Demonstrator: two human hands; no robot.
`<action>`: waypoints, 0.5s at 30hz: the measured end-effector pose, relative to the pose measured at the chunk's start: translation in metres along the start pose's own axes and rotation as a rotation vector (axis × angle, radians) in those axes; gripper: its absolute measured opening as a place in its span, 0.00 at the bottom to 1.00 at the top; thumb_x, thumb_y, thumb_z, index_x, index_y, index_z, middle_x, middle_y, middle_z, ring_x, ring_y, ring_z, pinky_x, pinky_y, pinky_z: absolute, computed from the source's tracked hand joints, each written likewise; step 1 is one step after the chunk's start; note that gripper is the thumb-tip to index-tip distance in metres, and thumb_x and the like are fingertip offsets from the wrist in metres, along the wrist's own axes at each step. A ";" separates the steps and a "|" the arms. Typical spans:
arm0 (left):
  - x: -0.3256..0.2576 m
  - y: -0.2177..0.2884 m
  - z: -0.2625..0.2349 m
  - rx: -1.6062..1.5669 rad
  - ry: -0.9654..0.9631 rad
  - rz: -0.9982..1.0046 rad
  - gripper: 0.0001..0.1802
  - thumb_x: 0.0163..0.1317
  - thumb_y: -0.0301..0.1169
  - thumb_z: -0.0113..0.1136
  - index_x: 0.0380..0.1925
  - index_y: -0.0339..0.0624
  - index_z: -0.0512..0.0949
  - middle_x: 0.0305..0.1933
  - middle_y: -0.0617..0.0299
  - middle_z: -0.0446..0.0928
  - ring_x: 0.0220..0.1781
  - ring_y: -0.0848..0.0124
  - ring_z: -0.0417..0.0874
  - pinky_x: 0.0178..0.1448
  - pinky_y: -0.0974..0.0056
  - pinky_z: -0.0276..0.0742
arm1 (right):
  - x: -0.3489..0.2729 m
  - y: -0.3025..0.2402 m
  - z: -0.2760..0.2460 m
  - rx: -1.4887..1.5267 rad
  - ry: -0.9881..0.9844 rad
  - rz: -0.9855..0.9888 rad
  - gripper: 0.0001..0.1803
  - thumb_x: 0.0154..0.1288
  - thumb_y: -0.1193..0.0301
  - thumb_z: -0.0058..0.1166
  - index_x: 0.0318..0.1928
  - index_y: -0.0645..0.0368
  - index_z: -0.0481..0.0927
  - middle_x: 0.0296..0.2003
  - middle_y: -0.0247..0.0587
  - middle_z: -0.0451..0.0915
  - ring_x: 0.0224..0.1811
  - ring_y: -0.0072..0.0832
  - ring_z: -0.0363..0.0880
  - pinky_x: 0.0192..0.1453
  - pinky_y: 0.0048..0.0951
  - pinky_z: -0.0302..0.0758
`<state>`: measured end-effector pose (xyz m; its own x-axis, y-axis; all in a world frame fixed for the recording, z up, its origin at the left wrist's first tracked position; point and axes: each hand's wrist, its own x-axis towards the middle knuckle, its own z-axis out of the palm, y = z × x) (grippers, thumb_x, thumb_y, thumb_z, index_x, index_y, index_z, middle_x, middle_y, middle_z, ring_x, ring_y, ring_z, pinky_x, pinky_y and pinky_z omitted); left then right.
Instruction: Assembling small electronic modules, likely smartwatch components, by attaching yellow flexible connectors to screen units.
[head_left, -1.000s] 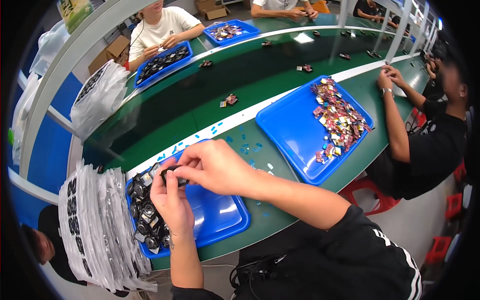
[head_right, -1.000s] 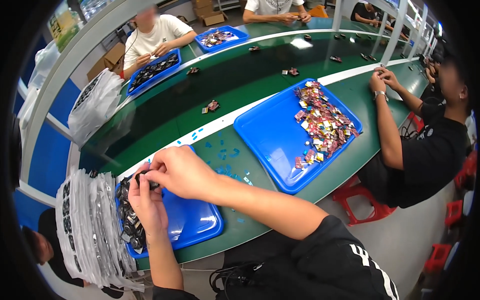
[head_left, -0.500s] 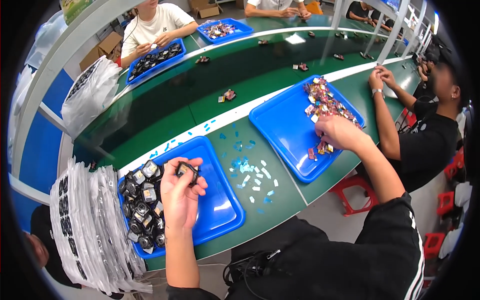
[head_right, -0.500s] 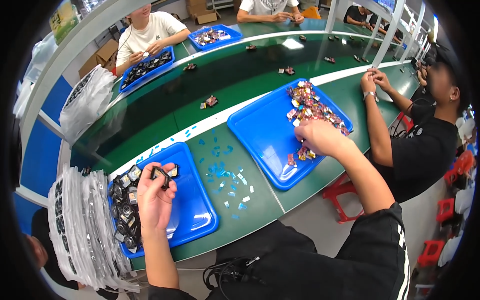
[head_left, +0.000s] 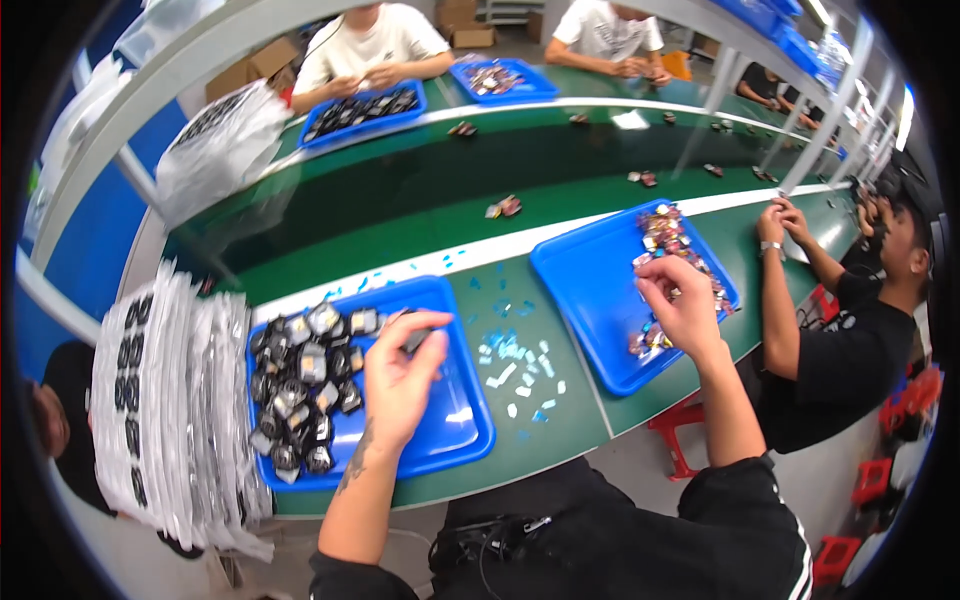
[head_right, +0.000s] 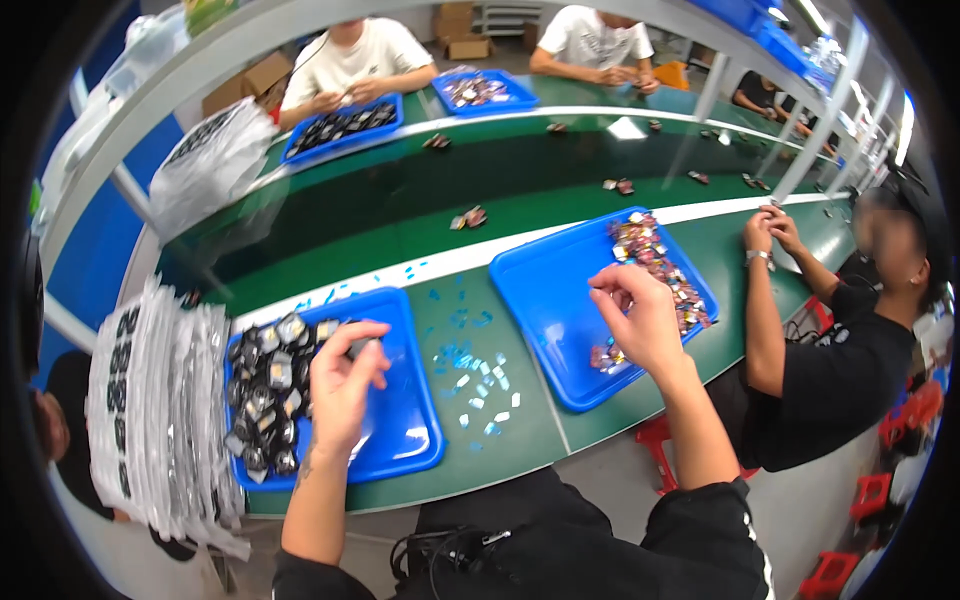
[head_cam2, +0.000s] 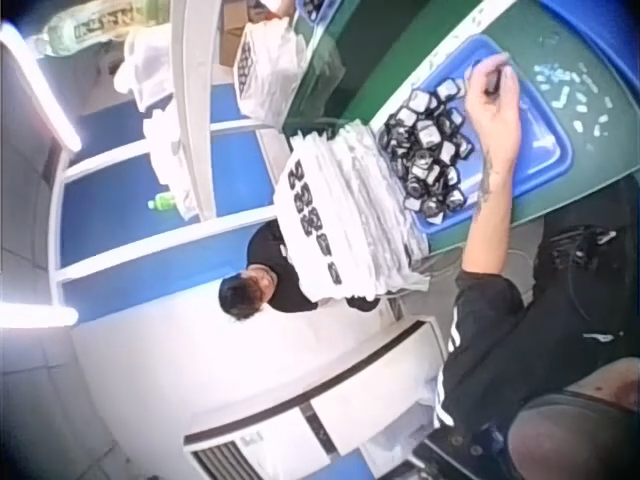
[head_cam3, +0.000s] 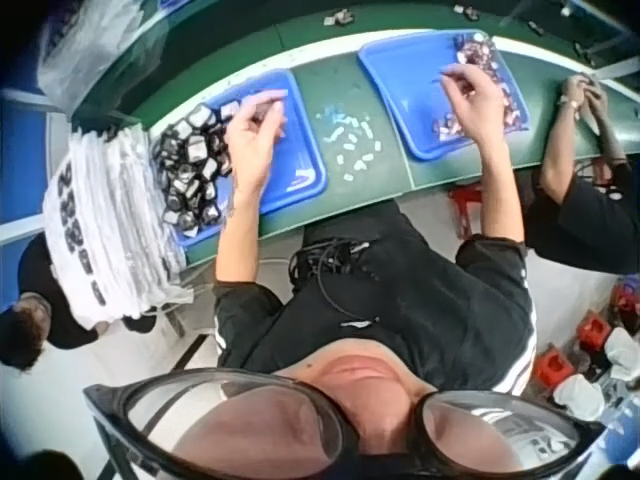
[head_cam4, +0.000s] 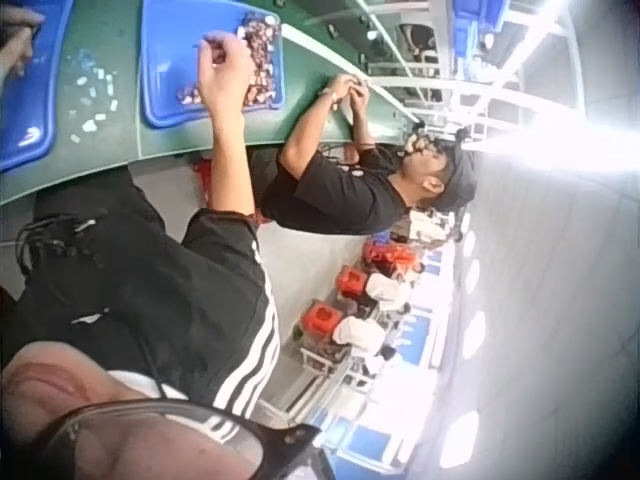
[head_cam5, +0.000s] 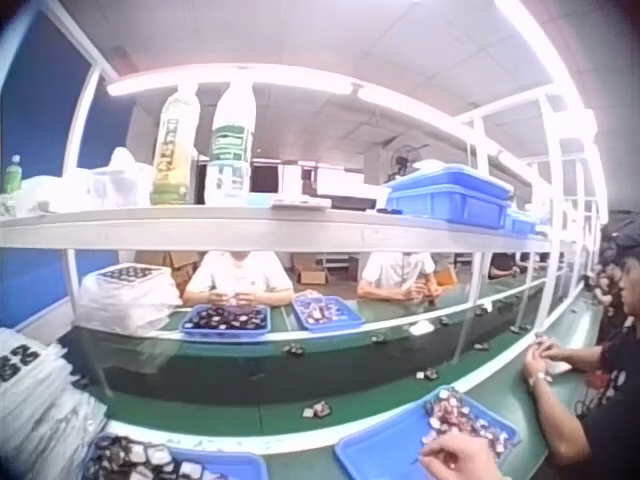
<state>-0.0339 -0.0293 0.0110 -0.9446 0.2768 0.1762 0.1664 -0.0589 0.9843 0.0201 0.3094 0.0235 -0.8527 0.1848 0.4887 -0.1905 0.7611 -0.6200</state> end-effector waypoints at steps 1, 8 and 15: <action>-0.001 0.002 0.006 0.060 -0.008 0.050 0.10 0.61 0.23 0.63 0.43 0.38 0.82 0.48 0.63 0.71 0.38 0.78 0.76 0.39 0.75 0.75 | -0.004 -0.013 0.012 0.112 -0.004 0.015 0.08 0.58 0.82 0.61 0.39 0.63 0.82 0.29 0.37 0.80 0.28 0.19 0.75 0.34 0.21 0.73; -0.003 0.002 0.015 0.238 -0.142 0.164 0.19 0.52 0.24 0.70 0.46 0.43 0.83 0.50 0.63 0.72 0.37 0.78 0.73 0.39 0.73 0.74 | -0.018 -0.086 0.083 0.732 -0.218 0.179 0.09 0.60 0.80 0.63 0.41 0.66 0.80 0.34 0.33 0.81 0.34 0.15 0.77 0.39 0.18 0.74; -0.007 0.003 0.010 0.277 -0.124 0.142 0.09 0.55 0.24 0.70 0.37 0.39 0.84 0.42 0.62 0.77 0.35 0.78 0.78 0.36 0.73 0.76 | -0.025 -0.103 0.100 0.958 -0.352 0.355 0.07 0.62 0.78 0.63 0.39 0.66 0.79 0.34 0.34 0.81 0.33 0.13 0.77 0.37 0.15 0.73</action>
<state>-0.0237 -0.0215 0.0126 -0.8678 0.4003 0.2944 0.3803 0.1536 0.9120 0.0121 0.1640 0.0141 -0.9970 -0.0061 0.0773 -0.0758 -0.1317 -0.9884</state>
